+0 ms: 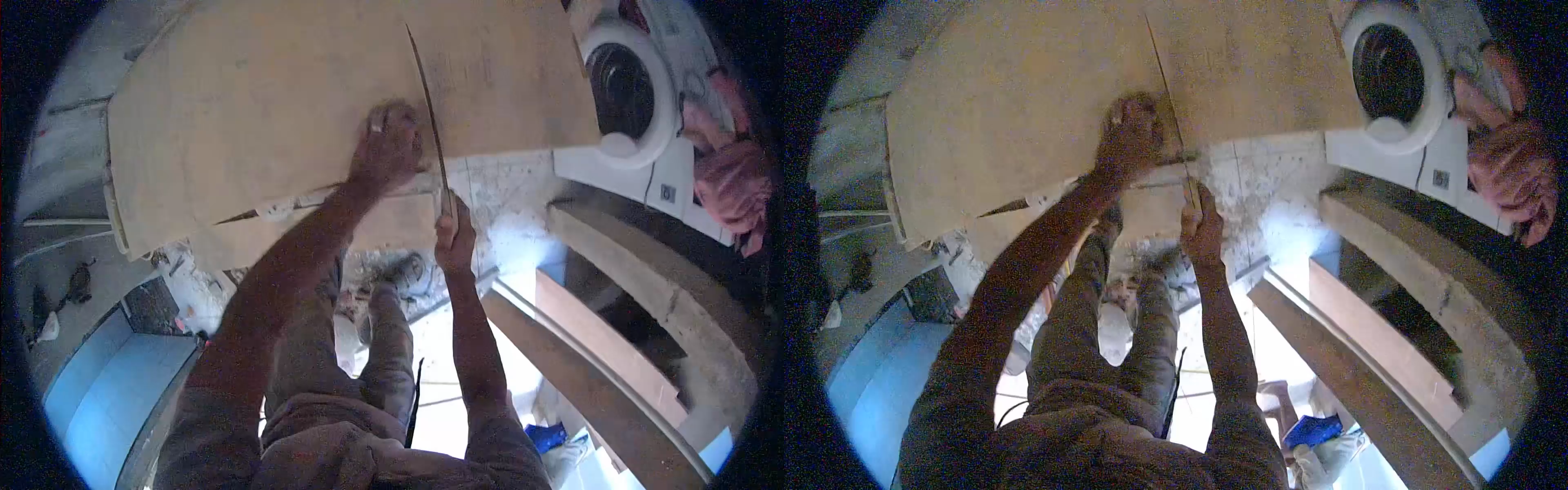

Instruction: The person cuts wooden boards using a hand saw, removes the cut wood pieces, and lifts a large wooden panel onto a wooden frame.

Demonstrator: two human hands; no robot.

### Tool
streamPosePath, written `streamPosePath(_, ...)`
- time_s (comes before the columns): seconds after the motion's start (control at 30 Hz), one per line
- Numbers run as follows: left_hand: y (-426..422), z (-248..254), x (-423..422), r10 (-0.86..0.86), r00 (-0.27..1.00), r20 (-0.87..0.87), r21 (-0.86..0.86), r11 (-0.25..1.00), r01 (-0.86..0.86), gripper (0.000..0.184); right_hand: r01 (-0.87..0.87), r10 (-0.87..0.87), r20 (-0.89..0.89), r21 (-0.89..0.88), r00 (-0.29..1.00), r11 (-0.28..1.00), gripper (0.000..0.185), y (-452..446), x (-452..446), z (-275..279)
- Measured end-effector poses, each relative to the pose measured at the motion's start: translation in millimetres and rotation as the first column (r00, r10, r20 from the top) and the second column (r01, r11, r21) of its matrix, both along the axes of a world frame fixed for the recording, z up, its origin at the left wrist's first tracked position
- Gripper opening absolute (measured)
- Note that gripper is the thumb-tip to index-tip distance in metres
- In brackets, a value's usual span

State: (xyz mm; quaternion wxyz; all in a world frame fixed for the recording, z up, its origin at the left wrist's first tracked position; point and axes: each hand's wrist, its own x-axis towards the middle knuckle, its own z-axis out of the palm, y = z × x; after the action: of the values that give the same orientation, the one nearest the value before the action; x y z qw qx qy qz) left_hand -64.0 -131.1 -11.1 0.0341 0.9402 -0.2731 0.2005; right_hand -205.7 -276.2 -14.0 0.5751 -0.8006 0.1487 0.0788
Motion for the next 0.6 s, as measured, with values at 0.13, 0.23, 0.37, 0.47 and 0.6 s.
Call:
streamPosePath(0.13,0,5,-5,0.025,0.963,-0.268,-0.250,0.964,-0.094,0.028,0.031,-0.030,0.083,-0.007,0.996,1.000,0.047,0,-4,-16)
streamPosePath(0.23,6,8,-8,0.039,0.954,-0.297,-0.238,0.964,-0.114,0.030,0.065,-0.068,0.034,0.080,0.997,0.995,0.045,5,-10,30)
streamPosePath(0.37,7,2,-3,0.004,0.975,-0.224,-0.285,0.956,-0.069,0.035,-0.092,0.101,0.041,-0.175,0.994,0.980,0.043,-10,-75,146)
streamPosePath(0.47,5,11,-5,0.081,0.953,-0.292,-0.161,0.978,-0.132,0.040,0.239,-0.214,-0.149,0.172,0.965,0.956,0.038,-11,-132,173)
streamPosePath(0.6,12,-25,4,-0.010,0.936,-0.352,-0.250,0.965,-0.083,0.044,0.353,-0.338,-0.134,0.103,0.931,0.930,0.034,-27,-192,145)
